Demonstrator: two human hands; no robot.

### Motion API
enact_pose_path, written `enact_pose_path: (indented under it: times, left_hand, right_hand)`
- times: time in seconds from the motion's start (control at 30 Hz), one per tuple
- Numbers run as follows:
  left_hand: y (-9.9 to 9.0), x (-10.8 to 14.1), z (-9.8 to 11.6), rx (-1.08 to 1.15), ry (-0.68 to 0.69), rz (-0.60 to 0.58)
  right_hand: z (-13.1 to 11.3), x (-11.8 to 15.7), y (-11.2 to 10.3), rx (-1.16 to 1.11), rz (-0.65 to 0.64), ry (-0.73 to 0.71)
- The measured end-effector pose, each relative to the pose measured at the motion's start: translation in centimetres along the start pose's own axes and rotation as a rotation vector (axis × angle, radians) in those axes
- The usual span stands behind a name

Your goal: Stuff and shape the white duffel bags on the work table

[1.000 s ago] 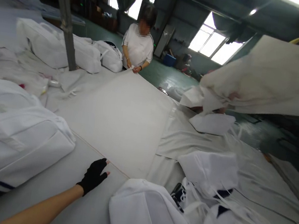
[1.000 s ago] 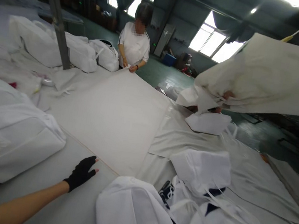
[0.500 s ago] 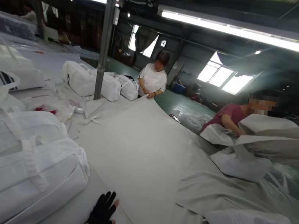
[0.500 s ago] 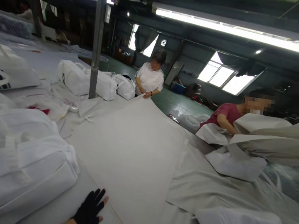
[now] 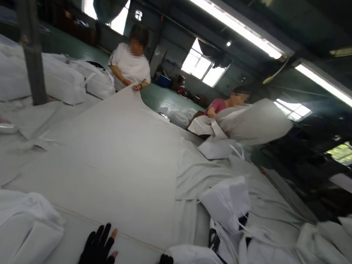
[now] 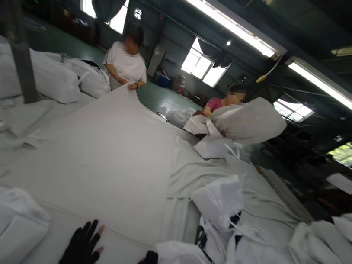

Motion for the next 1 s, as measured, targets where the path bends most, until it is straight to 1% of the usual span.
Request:
enact_pose_path:
  times: [0.03, 0.1, 0.17, 0.23, 0.3, 0.33, 0.37, 0.43, 0.53, 0.6, 0.7, 0.83, 0.93, 1.0]
  left_hand:
    - [-0.1, 0.3, 0.1, -0.017, 0.027, 0.037]
    - [-0.6, 0.5, 0.1, -0.009, 0.054, 0.063]
    - [-1.8, -0.2, -0.1, 0.037, 0.009, 0.056]
    - [-3.3, -2.1, -0.2, 0.105, -0.074, 0.083]
    - [-4.7, -5.0, 0.6, 0.191, -0.067, 0.129]
    - [-5.0, -6.5, 1.0, 0.218, -0.088, 0.125]
    - [-5.0, -7.9, 1.5, 0.231, -0.134, 0.097]
    - [-4.2, -9.9, 2.9, 0.239, -0.158, -0.023]
    - [-2.6, -11.2, 5.5, 0.159, -0.075, -0.253]
    - [-2.1, -11.5, 6.9, 0.08, -0.009, -0.367]
    - [-2.3, -12.8, 8.6, 0.04, 0.044, -0.469]
    - [-1.9, -15.5, 10.8, 0.032, 0.09, -0.599]
    - [-1.3, -17.0, 11.9, -0.007, 0.088, -0.676]
    - [-1.0, -17.6, 12.2, -0.024, 0.076, -0.711]
  right_hand:
    - [0.0, 0.5, 0.6, 0.005, -0.006, 0.054]
    - [-0.2, 1.5, 2.1, 0.011, -0.026, 0.132]
    - [-0.1, 2.3, 3.6, 0.018, -0.057, 0.18]
    - [0.3, 2.9, 4.7, 0.021, -0.087, 0.217]
    - [0.7, 3.3, 5.2, 0.03, -0.119, 0.189]
    - [0.8, 3.4, 5.3, 0.04, -0.131, 0.157]
    - [0.9, 3.6, 5.3, 0.051, -0.141, 0.122]
    - [1.0, 3.9, 5.1, 0.065, -0.151, 0.076]
    - [1.1, 4.3, 4.8, 0.045, -0.157, 0.069]
    - [0.8, 4.5, 4.7, 0.016, -0.172, 0.058]
    - [0.3, 4.5, 4.3, -0.033, -0.216, 0.067]
    - [-0.1, 4.3, 4.0, -0.045, -0.276, 0.111]
    - [0.1, 4.4, 4.1, -0.05, -0.274, 0.121]
    - [0.2, 4.6, 4.2, -0.056, -0.261, 0.11]
Point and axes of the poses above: each hand's wrist, its own x-axis away from the middle knuckle, its own y-axis out of the palm, z = x × y, the point moved 5 cm from there along -x, towards the middle knuckle, and after that the axes turned 15 degrees about y, right-handed, at the moved point
